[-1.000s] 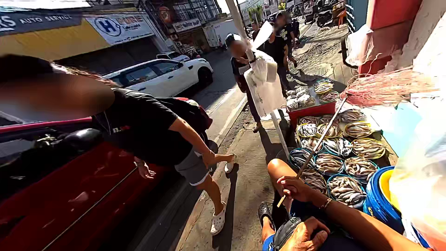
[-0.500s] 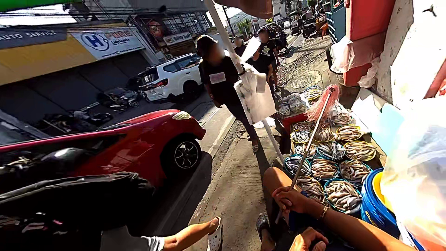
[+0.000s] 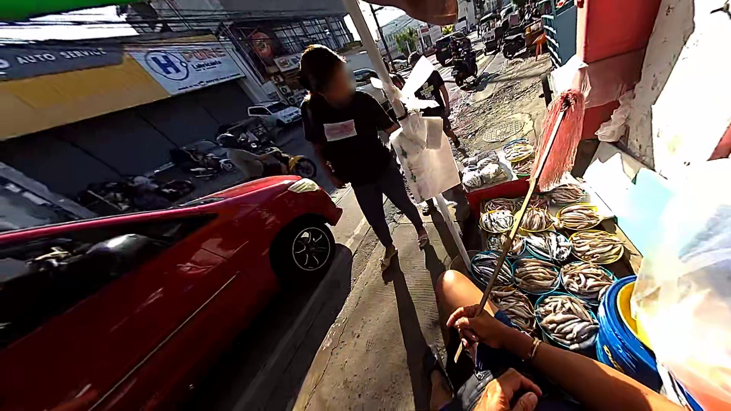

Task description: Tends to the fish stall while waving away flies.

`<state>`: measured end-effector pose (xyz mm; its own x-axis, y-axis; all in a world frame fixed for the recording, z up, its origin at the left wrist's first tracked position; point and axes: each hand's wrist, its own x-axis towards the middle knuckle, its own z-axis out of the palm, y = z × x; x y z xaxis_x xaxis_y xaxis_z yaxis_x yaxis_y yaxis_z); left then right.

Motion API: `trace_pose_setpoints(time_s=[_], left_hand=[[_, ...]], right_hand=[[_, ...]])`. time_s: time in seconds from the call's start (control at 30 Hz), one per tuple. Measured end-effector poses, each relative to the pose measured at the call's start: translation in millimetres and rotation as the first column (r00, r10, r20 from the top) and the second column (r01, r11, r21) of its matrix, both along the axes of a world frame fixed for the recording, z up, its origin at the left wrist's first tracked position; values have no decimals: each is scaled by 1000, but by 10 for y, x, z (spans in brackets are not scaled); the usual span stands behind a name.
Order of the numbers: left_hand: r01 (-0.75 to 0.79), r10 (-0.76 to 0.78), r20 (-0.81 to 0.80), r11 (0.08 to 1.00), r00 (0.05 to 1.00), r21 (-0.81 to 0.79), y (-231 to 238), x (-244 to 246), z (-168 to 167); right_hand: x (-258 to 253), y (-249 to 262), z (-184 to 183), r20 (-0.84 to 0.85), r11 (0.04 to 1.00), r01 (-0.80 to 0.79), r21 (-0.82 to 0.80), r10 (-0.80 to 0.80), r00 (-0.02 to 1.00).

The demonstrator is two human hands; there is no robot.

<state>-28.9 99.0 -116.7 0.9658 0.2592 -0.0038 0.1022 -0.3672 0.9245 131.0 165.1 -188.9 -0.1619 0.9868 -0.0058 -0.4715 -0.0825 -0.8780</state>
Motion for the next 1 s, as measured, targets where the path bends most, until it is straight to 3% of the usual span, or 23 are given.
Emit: trace_pose_setpoints(time_s=[0.33, 0.47, 0.63, 1.0], left_hand=[[25, -26, 18, 999, 1000, 20, -3, 1, 24], [17, -17, 29, 999, 999, 32, -8, -12, 55], [17, -17, 22, 1000, 1000, 14, -5, -15, 67], [26, -25, 37, 1000, 999, -17, 8, -16, 7]], right_hand=[[-34, -63, 81, 256, 993, 32, 114, -60, 965], [41, -48, 112, 248, 976, 74, 205, -125, 961], [270, -30, 215, 291, 959, 197, 206, -252, 923], [279, -1, 35, 214, 949, 248, 196, -288, 934]])
